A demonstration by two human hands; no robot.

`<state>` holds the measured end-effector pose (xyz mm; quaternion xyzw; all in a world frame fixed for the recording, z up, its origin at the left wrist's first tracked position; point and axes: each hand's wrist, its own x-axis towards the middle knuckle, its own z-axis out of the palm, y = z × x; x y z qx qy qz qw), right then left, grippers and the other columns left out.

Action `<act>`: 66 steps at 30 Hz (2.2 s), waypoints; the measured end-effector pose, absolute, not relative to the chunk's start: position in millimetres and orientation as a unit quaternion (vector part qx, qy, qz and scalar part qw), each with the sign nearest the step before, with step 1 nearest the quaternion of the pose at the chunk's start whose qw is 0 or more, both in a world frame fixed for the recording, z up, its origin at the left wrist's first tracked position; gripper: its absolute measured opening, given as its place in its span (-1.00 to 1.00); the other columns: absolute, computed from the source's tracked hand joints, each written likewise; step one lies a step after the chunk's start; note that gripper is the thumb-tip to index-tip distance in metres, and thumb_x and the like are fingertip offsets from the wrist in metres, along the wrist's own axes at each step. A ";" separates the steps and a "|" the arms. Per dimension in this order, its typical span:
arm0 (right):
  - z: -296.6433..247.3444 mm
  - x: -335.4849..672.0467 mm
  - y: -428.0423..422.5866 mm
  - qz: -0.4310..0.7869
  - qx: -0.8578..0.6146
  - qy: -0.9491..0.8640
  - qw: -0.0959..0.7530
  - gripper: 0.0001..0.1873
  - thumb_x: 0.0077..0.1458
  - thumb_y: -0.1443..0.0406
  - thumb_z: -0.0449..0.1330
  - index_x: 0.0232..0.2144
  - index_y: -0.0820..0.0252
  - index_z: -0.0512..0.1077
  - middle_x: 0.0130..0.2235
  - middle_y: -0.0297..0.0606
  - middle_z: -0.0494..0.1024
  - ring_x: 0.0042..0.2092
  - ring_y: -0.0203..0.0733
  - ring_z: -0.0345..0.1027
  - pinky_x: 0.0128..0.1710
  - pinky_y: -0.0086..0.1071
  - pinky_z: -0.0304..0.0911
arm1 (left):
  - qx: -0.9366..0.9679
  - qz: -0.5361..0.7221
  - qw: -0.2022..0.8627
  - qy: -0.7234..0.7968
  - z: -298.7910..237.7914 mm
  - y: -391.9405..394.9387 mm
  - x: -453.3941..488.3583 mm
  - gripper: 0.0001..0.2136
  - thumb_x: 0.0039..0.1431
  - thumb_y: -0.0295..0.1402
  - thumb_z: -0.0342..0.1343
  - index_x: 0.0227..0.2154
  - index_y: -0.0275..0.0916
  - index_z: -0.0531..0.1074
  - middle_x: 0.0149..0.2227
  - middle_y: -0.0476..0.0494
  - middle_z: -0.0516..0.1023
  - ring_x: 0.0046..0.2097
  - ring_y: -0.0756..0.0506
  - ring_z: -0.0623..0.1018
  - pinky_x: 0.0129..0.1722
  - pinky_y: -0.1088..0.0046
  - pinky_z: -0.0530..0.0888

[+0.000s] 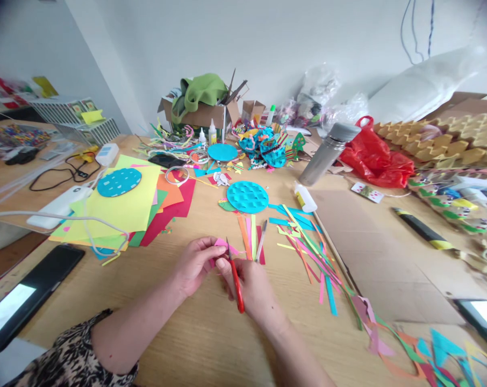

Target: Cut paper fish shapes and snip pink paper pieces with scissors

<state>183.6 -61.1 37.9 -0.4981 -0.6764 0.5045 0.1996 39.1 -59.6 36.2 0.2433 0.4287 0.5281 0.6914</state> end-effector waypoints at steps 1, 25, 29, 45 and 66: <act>38.1 183.7 -61.1 0.504 -0.498 -0.677 0.200 -0.37 0.16 -0.18 -0.04 -0.62 0.18 0.30 -0.69 -0.24 0.43 -0.65 -0.28 0.29 -0.63 -0.45 0.11 | 0.245 0.528 0.691 0.429 36.4 -59.3 39.0 -0.81 -0.20 -0.32 0.35 -0.56 -0.33 0.50 -0.56 -0.05 0.46 -0.48 0.02 0.40 -0.42 0.48 0.27; 35.8 185.9 -60.4 0.491 -0.494 -0.690 0.196 -0.36 0.19 -0.17 -0.07 -0.64 0.18 0.29 -0.68 -0.26 0.41 -0.62 -0.30 0.27 -0.61 -0.47 0.11 | 0.308 0.497 0.689 0.428 28.6 -55.4 33.5 -0.85 -0.14 -0.34 0.29 -0.57 -0.32 0.49 -0.55 -0.06 0.46 -0.46 0.02 0.39 -0.39 0.47 0.28; 33.8 186.1 -59.9 0.501 -0.495 -0.682 0.196 -0.36 0.17 -0.18 -0.05 -0.63 0.19 0.29 -0.70 -0.29 0.39 -0.65 -0.30 0.27 -0.63 -0.48 0.11 | 0.290 0.500 0.696 0.426 32.9 -55.2 33.6 -0.83 -0.18 -0.33 0.30 -0.58 -0.33 0.48 -0.57 -0.06 0.47 -0.48 0.02 0.41 -0.41 0.49 0.31; 38.4 185.9 -60.4 0.515 -0.488 -0.678 0.189 -0.34 0.14 -0.20 -0.03 -0.66 0.19 0.28 -0.72 -0.29 0.37 -0.66 -0.32 0.25 -0.63 -0.49 0.10 | 0.283 0.492 0.699 0.435 30.9 -53.7 31.2 -0.82 -0.19 -0.34 0.29 -0.57 -0.31 0.43 -0.59 -0.05 0.49 -0.51 0.01 0.46 -0.46 0.50 0.36; 42.0 185.1 -61.6 0.519 -0.504 -0.669 0.171 -0.35 0.09 -0.24 -0.01 -0.66 0.17 0.25 -0.72 -0.30 0.37 -0.68 -0.32 0.25 -0.65 -0.48 0.09 | 0.270 0.472 0.711 0.446 35.7 -53.3 28.5 -0.80 -0.26 -0.33 0.32 -0.61 -0.30 0.41 -0.60 -0.05 0.48 -0.53 0.00 0.45 -0.47 0.49 0.34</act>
